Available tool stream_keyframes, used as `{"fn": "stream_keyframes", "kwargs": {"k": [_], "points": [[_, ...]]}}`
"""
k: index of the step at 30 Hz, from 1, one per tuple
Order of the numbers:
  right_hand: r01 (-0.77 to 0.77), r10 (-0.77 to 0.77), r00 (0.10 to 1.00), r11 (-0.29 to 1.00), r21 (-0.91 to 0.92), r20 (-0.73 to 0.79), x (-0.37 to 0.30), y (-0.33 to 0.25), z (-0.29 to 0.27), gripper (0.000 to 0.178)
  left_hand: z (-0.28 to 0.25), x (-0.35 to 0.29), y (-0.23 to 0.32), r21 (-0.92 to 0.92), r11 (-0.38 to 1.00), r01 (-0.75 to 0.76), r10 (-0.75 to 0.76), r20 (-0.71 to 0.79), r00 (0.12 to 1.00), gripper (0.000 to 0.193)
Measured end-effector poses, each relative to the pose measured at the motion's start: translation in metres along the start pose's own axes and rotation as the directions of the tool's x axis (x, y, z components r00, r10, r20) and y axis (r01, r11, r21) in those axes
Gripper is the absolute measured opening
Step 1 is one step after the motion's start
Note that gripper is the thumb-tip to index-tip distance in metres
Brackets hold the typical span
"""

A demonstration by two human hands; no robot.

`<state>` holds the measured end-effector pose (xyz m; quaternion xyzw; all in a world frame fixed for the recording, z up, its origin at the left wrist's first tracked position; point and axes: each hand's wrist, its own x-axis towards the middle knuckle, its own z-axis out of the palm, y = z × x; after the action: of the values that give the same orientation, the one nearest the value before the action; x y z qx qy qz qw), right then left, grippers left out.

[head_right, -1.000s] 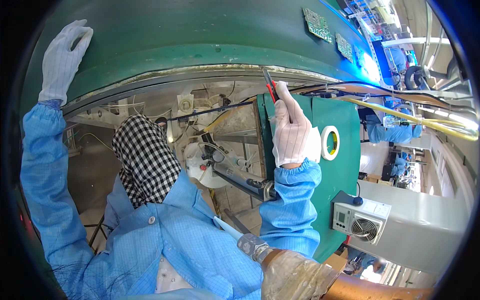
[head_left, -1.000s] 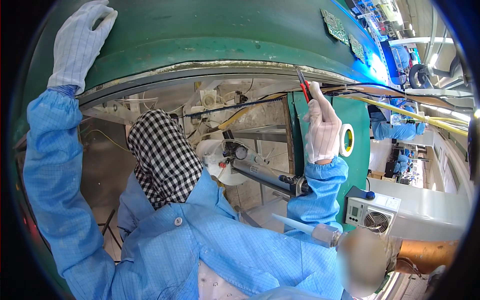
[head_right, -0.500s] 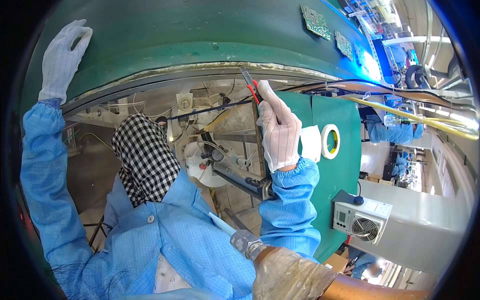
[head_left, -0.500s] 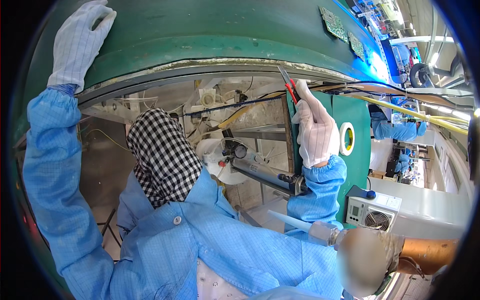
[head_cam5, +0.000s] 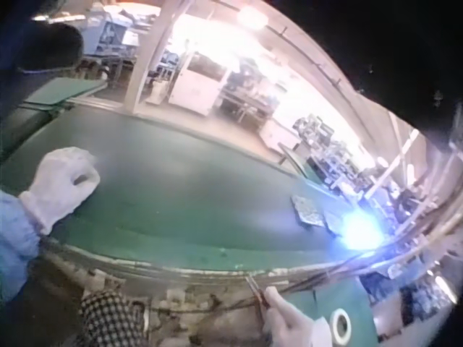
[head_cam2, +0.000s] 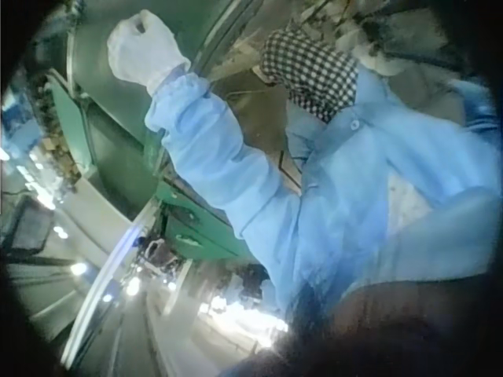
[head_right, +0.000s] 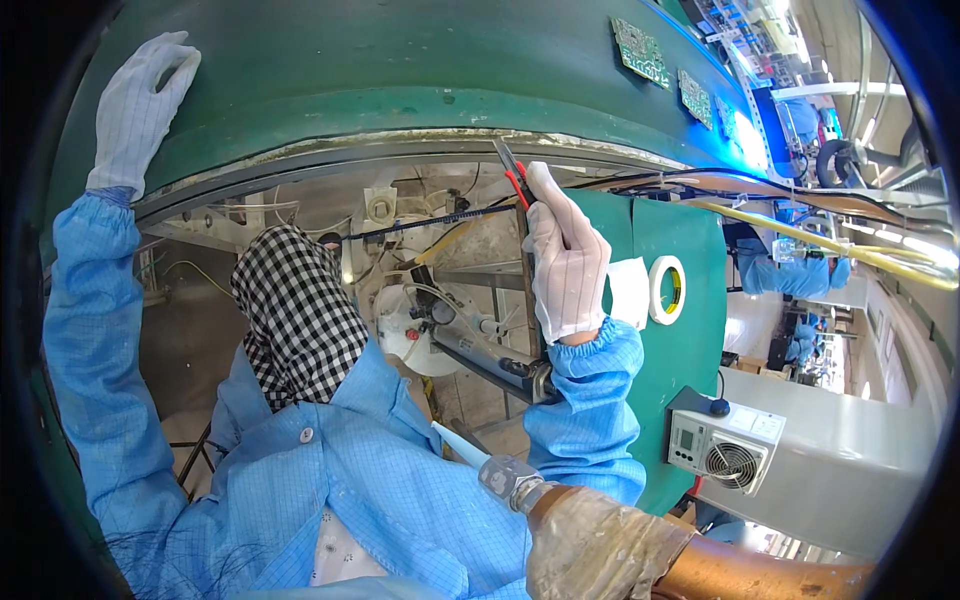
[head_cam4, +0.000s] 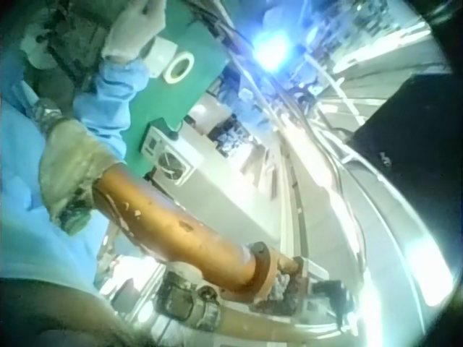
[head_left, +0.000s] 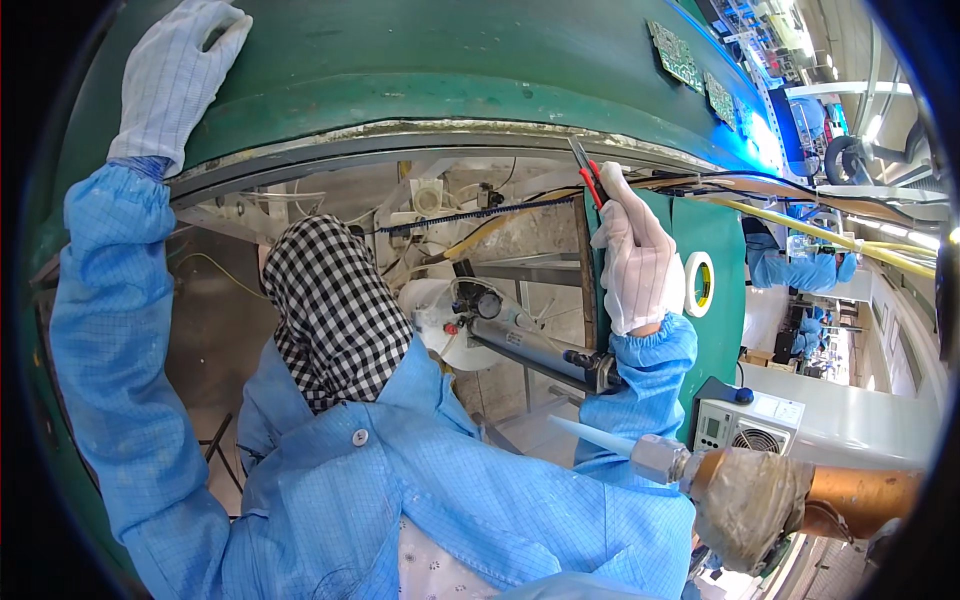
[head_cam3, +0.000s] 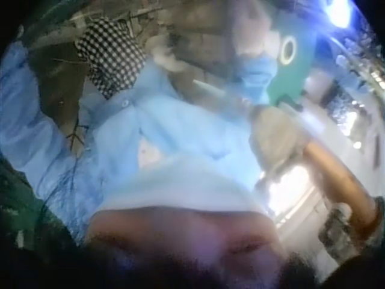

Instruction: Soldering components and marking printed circuit boards at an assembly line workstation.

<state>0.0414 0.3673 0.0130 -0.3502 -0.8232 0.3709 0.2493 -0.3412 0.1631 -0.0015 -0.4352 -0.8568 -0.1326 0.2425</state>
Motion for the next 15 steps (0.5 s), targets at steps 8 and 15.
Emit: {"fn": "stream_keyframes", "kwargs": {"k": [8,15], "points": [[0.152,-0.150,0.988,0.983,-0.101,0.023,0.004,0.008,0.006,0.036,-0.001,0.002,0.002,0.042,0.999,-0.014,0.014,0.016,1.000,0.021],[0.222,-0.214,0.973,0.971,-0.084,0.091,0.006,-0.004,0.016,0.034,0.010,0.002,-0.012,0.062,0.996,-0.067,0.069,-0.034,0.997,0.020]]}}
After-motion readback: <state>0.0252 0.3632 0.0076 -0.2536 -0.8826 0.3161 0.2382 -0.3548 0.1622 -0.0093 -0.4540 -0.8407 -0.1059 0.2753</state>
